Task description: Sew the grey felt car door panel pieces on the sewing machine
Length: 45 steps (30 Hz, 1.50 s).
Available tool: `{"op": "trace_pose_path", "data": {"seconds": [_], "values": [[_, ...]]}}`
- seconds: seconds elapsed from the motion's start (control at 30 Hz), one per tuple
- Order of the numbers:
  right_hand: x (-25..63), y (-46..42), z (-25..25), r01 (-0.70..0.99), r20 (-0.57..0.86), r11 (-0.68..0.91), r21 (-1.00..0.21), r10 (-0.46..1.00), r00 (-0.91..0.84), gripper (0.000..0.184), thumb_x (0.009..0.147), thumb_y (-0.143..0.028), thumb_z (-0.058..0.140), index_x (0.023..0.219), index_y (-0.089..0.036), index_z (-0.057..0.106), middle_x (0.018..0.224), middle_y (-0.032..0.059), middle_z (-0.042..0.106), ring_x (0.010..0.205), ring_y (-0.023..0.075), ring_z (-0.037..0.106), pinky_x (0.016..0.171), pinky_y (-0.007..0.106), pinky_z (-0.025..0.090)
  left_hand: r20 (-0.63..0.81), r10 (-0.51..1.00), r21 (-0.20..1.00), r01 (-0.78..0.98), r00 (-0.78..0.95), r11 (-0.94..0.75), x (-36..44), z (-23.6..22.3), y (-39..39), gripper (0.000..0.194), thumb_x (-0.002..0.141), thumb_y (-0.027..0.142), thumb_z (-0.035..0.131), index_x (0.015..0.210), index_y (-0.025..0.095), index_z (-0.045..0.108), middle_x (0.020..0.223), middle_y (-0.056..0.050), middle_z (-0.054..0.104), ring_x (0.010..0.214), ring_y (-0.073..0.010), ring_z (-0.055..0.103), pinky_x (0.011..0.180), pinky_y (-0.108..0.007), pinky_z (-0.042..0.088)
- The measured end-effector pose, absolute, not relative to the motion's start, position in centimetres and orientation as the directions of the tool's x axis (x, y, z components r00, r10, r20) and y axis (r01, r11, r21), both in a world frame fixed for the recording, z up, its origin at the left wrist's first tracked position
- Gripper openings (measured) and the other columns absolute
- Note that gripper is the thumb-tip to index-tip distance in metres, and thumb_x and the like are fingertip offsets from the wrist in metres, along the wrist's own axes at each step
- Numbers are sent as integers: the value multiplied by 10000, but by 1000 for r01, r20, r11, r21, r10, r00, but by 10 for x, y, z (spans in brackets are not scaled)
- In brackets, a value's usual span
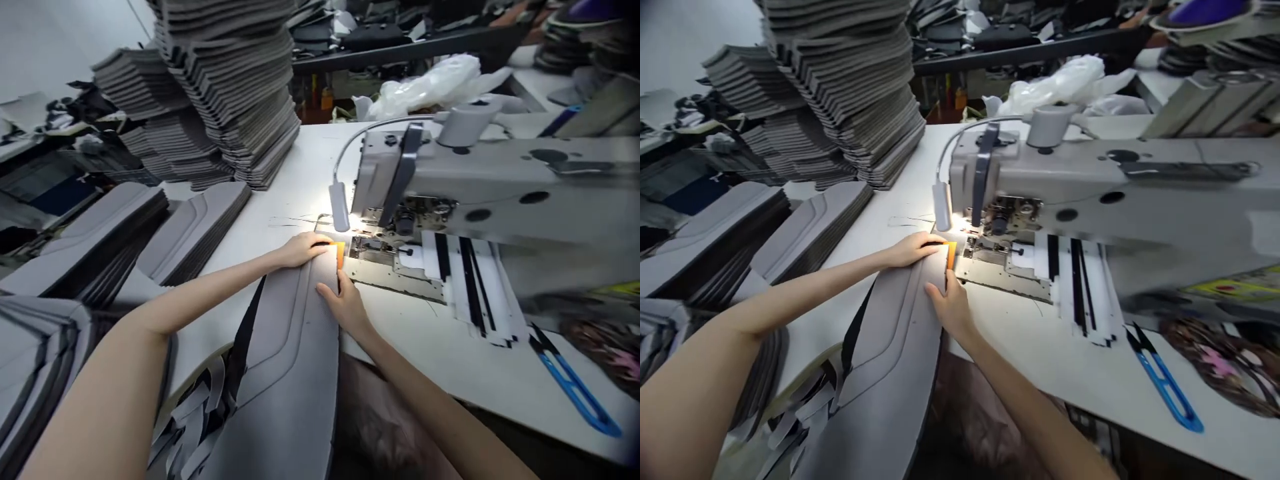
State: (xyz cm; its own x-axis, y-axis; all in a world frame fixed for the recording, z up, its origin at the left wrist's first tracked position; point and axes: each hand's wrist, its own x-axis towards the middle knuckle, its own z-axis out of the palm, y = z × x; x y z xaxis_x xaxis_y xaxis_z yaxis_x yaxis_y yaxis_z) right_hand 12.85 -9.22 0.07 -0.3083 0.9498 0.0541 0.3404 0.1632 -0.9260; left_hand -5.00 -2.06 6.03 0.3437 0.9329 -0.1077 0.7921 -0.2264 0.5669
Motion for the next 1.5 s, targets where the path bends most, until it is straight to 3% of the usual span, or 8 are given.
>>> {"op": "trace_pose_path", "data": {"seconds": [0.1,0.2,0.27,0.37,0.57,1.17,1.3,1.5], "values": [[154,-92,7,478,248,427,-768,885,-393,253,951,-276,405,755,-213,551,877,81,643,780,218,582,724,387,514,-68,932,728,657,356,-197,-44,41,-12,268,865,319,594,1064,183,713,1168,-46,727,1091,-217,645,997,-321,464],[176,-88,5,491,567,778,-392,625,-537,165,884,-128,490,869,-165,650,1220,177,611,1128,300,548,933,472,517,-77,946,764,628,315,-147,-34,32,-7,195,796,311,671,921,168,718,1002,-39,744,946,-194,661,877,-292,485],[183,-84,2,430,666,891,-143,408,-624,195,889,-56,505,830,-157,661,1180,161,645,1165,273,551,936,405,549,-96,951,731,669,293,-132,-28,31,-2,181,780,335,702,855,171,708,893,-19,728,848,-175,642,773,-271,467],[186,-77,-2,398,702,917,-2,285,-653,298,921,-16,503,701,-164,639,972,103,707,1023,204,629,833,302,588,-125,957,629,767,263,-129,-20,33,5,224,775,407,733,787,188,688,757,15,678,728,-153,588,642,-256,389],[191,-67,0,395,700,919,1,281,-656,334,928,0,501,672,-148,655,882,76,741,911,178,692,773,270,603,-124,955,543,824,269,-162,-15,30,16,321,806,502,698,715,201,634,741,16,653,753,-159,567,643,-253,375],[196,-50,-4,433,623,875,-214,464,-630,339,909,43,468,740,-143,695,1006,102,754,1074,217,690,817,309,605,-58,993,707,706,103,-32,-16,3,35,369,777,522,749,811,179,617,825,-24,679,848,-192,603,820,-325,525],[196,-51,-3,445,629,870,-212,470,-619,345,917,39,464,733,-145,691,987,96,754,1067,205,682,833,301,580,31,989,559,818,142,-135,-9,12,23,274,898,446,640,899,171,652,896,-42,695,930,-217,623,902,-351,509],[194,-52,-2,544,617,831,-116,490,-616,343,952,-33,481,708,-163,685,926,52,757,924,181,679,762,278,543,159,826,192,804,540,-563,9,28,-27,338,1002,144,344,1055,174,677,1150,-96,709,1025,-222,620,943,-389,503]]}}
